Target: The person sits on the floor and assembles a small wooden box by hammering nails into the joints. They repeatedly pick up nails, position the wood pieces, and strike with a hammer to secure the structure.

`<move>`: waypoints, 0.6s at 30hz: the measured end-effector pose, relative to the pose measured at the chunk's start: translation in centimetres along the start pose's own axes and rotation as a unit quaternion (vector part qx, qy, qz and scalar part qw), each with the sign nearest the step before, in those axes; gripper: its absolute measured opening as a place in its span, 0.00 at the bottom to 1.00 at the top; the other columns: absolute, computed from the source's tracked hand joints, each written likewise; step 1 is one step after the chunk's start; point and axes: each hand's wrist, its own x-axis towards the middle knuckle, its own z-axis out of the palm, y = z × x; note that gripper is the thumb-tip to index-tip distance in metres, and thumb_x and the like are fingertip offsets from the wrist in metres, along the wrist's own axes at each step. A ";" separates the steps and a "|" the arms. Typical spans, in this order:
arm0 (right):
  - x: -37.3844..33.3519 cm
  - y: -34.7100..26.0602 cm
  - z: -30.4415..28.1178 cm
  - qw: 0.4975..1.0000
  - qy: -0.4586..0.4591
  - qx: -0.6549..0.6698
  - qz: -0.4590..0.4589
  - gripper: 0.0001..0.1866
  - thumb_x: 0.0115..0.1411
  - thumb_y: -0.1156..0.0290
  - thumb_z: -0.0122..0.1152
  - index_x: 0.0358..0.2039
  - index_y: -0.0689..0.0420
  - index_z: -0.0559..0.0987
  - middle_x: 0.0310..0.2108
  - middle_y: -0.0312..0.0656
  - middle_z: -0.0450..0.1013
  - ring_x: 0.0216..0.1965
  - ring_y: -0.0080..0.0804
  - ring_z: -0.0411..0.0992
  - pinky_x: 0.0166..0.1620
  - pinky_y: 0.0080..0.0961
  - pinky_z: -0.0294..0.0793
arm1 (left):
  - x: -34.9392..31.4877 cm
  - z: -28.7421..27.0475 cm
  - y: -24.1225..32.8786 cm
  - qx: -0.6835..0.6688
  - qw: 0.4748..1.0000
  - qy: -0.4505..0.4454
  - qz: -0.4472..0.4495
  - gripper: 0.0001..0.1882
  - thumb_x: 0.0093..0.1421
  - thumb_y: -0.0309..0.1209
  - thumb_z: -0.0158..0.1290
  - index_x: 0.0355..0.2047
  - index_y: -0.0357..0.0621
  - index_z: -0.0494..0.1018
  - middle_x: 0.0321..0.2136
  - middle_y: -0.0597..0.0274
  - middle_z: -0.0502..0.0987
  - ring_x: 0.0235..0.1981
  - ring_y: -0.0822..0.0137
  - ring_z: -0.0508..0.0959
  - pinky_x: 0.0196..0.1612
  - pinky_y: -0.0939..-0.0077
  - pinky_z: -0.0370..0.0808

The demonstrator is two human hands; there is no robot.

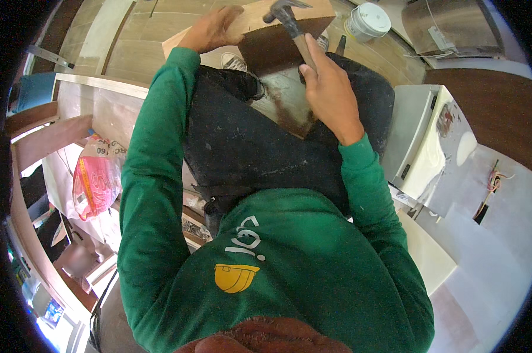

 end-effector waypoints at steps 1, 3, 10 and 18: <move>0.3 -0.5 0.3 1.000 0.004 -0.008 -0.024 0.33 0.74 0.71 0.61 0.78 0.53 0.67 0.61 0.64 0.78 0.61 0.66 0.77 0.61 0.49 0.78 | -0.1 0.1 -0.4 0.006 1.000 0.008 0.015 0.46 0.56 0.47 0.74 0.69 0.37 0.71 0.63 0.38 0.76 0.66 0.38 0.75 0.68 0.49 0.72; 0.8 -1.5 1.1 0.997 0.037 -0.024 -0.065 0.34 0.74 0.72 0.61 0.78 0.51 0.66 0.58 0.62 0.79 0.58 0.66 0.78 0.58 0.50 0.79 | -0.3 0.3 -0.9 -0.003 1.000 0.018 0.020 0.49 0.54 0.48 0.75 0.69 0.34 0.70 0.63 0.36 0.75 0.65 0.37 0.75 0.69 0.49 0.72; 1.4 -0.2 5.0 0.992 -0.064 -0.105 -0.007 0.34 0.74 0.73 0.59 0.79 0.48 0.65 0.57 0.60 0.79 0.53 0.65 0.79 0.54 0.52 0.81 | -0.2 0.2 -0.8 -0.026 0.999 0.026 0.012 0.51 0.52 0.49 0.75 0.70 0.33 0.68 0.64 0.34 0.74 0.66 0.36 0.74 0.70 0.49 0.71; 0.5 -2.5 3.7 0.994 0.075 -0.021 -0.080 0.35 0.74 0.72 0.59 0.80 0.46 0.65 0.55 0.56 0.80 0.53 0.63 0.80 0.54 0.52 0.81 | -0.4 0.9 -1.2 -0.010 0.999 0.037 0.010 0.52 0.50 0.49 0.75 0.70 0.34 0.68 0.64 0.35 0.75 0.66 0.36 0.74 0.70 0.48 0.71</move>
